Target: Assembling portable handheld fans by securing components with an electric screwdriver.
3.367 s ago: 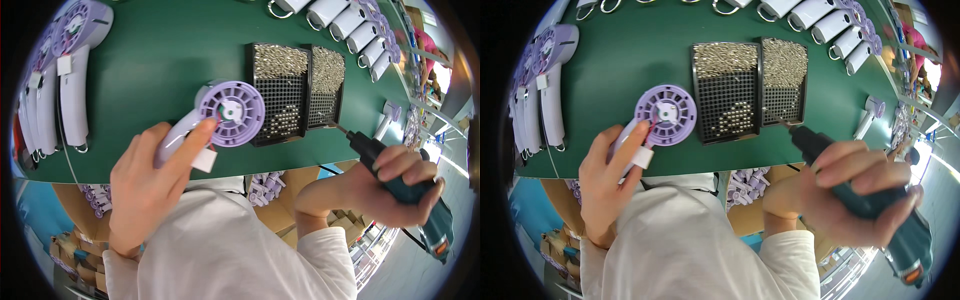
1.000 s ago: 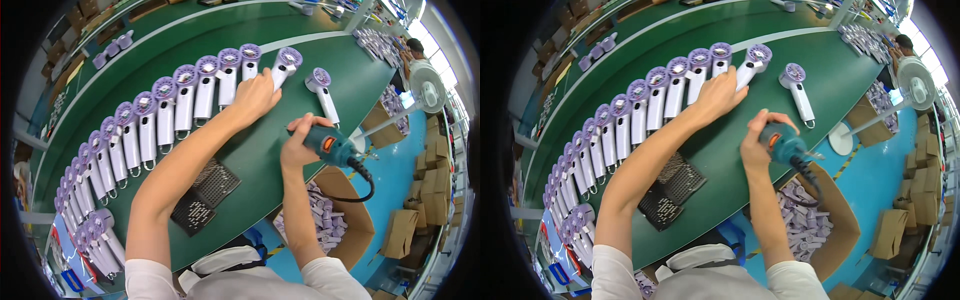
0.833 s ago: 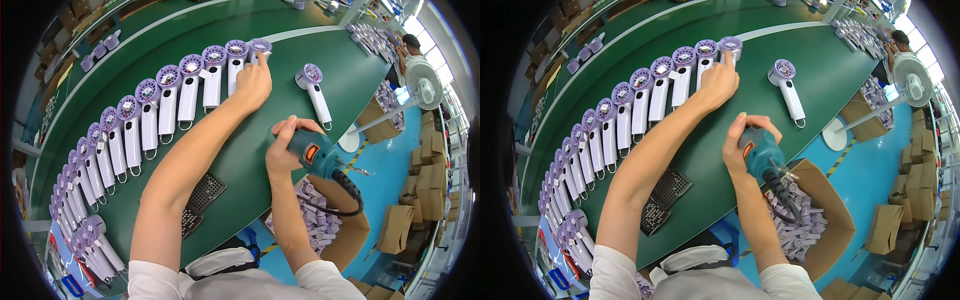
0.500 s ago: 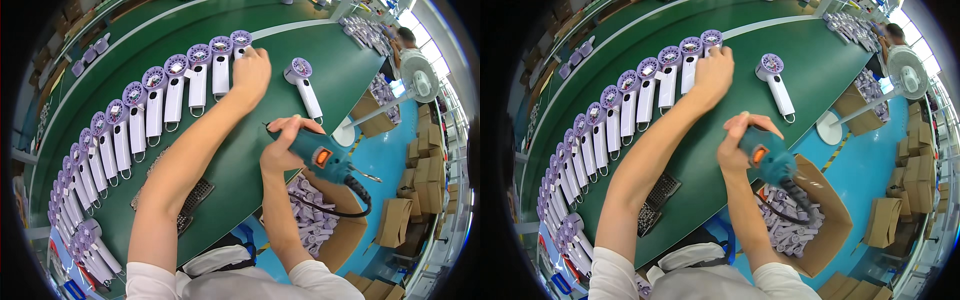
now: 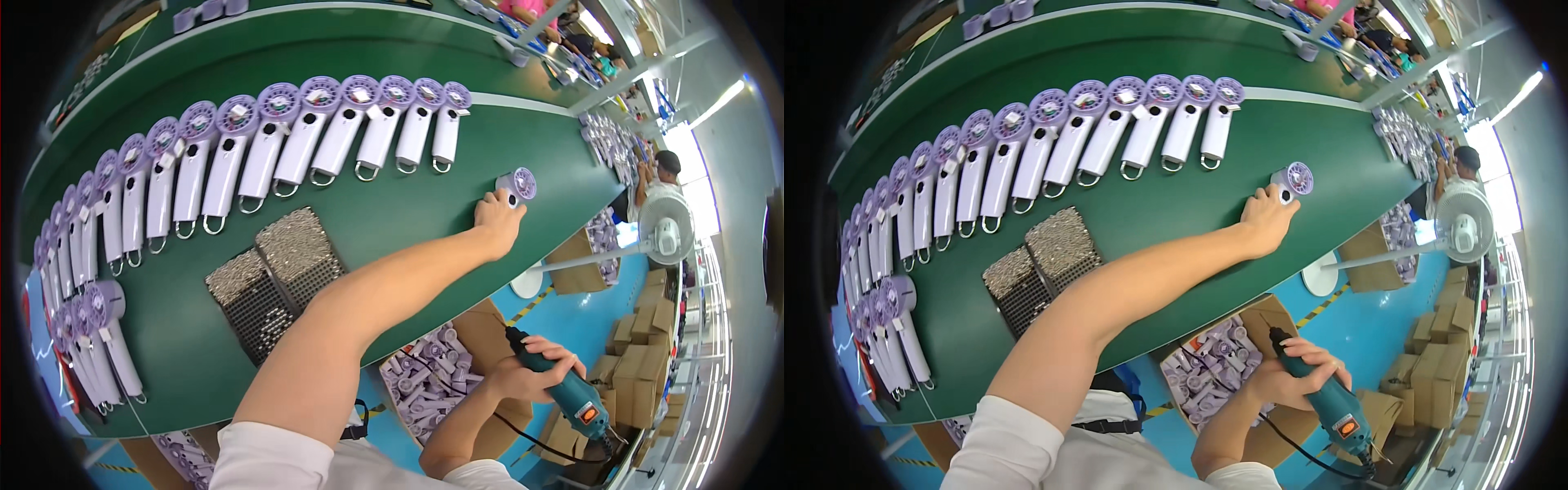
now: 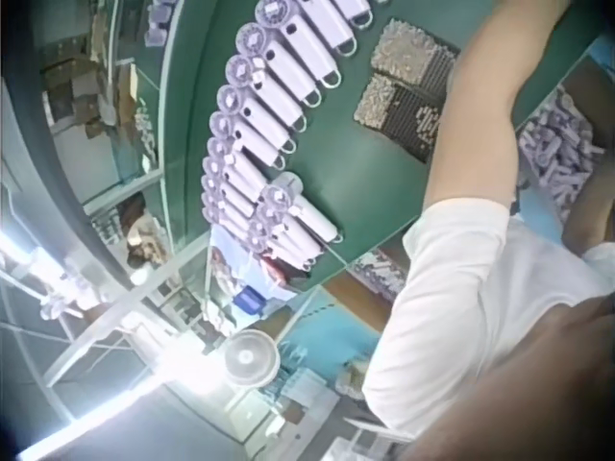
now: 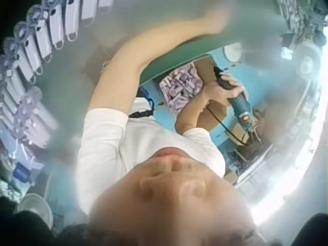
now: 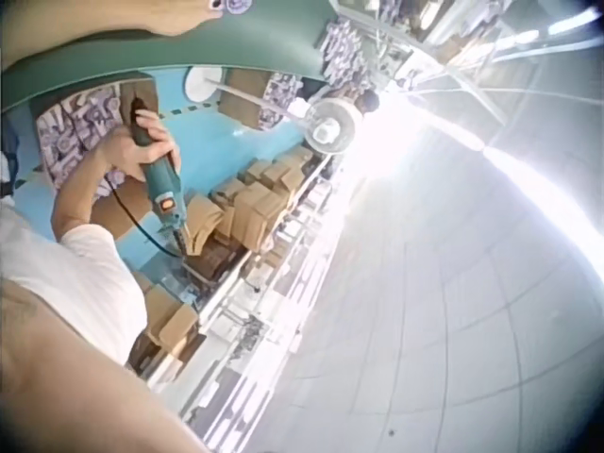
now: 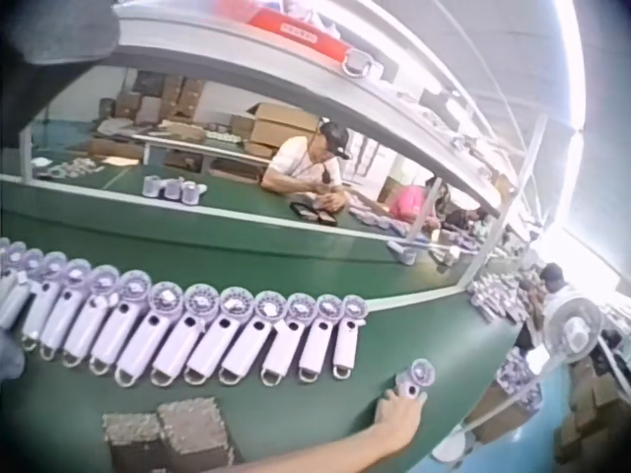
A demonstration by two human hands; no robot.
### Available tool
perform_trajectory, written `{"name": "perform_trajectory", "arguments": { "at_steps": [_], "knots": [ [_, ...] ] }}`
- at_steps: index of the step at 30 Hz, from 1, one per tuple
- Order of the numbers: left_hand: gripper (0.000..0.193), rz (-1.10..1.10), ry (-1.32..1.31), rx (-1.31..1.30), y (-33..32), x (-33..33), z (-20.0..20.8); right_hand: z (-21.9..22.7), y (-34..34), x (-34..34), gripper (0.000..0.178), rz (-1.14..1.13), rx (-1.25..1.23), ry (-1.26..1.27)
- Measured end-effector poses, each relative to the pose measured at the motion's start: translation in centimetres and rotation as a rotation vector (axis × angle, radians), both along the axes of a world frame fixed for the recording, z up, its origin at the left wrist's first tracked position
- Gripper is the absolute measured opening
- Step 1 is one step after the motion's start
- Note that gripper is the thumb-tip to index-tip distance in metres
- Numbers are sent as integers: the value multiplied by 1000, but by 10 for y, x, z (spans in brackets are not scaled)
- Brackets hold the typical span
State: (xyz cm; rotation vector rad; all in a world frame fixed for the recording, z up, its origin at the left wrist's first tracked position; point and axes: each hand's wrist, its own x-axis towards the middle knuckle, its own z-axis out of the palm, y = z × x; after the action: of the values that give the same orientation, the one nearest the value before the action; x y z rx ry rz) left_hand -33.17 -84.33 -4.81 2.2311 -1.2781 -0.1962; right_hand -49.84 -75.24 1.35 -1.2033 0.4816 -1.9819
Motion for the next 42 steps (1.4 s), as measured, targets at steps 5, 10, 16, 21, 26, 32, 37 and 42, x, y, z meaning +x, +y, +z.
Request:
{"name": "perform_trajectory", "arguments": {
  "at_steps": [5, 10, 16, 21, 26, 32, 37, 42],
  "knots": [
    [57, -71, 279, -265, 82, 23, 27, 26, 27, 8, 21, 184, 0, -32],
    [64, 191, 279, -548, 216, 37, 74, 29, 53, 21, 31, 680, 3, -164],
    [56, 464, 674, -918, 377, 2, 72, 27, 108, 75, 33, 1283, 49, -201],
    [55, 641, 1065, -1188, 464, -65, 50, 26, 160, 99, 25, 1569, 7, 131],
    [49, 671, 1365, -1516, 477, -96, 14, 12, 191, 115, 20, 1472, -107, 382],
    [45, 673, 1407, -1611, 474, -90, 1, 7, 192, 118, 18, 1394, -173, 515],
    [48, 772, 1359, -1571, 464, -81, 4, 4, 194, 118, 15, 1385, -98, 484],
    [47, 767, 1395, -1568, 459, -81, 2, 1, 191, 118, 13, 1417, -151, 515]
  ]
}}
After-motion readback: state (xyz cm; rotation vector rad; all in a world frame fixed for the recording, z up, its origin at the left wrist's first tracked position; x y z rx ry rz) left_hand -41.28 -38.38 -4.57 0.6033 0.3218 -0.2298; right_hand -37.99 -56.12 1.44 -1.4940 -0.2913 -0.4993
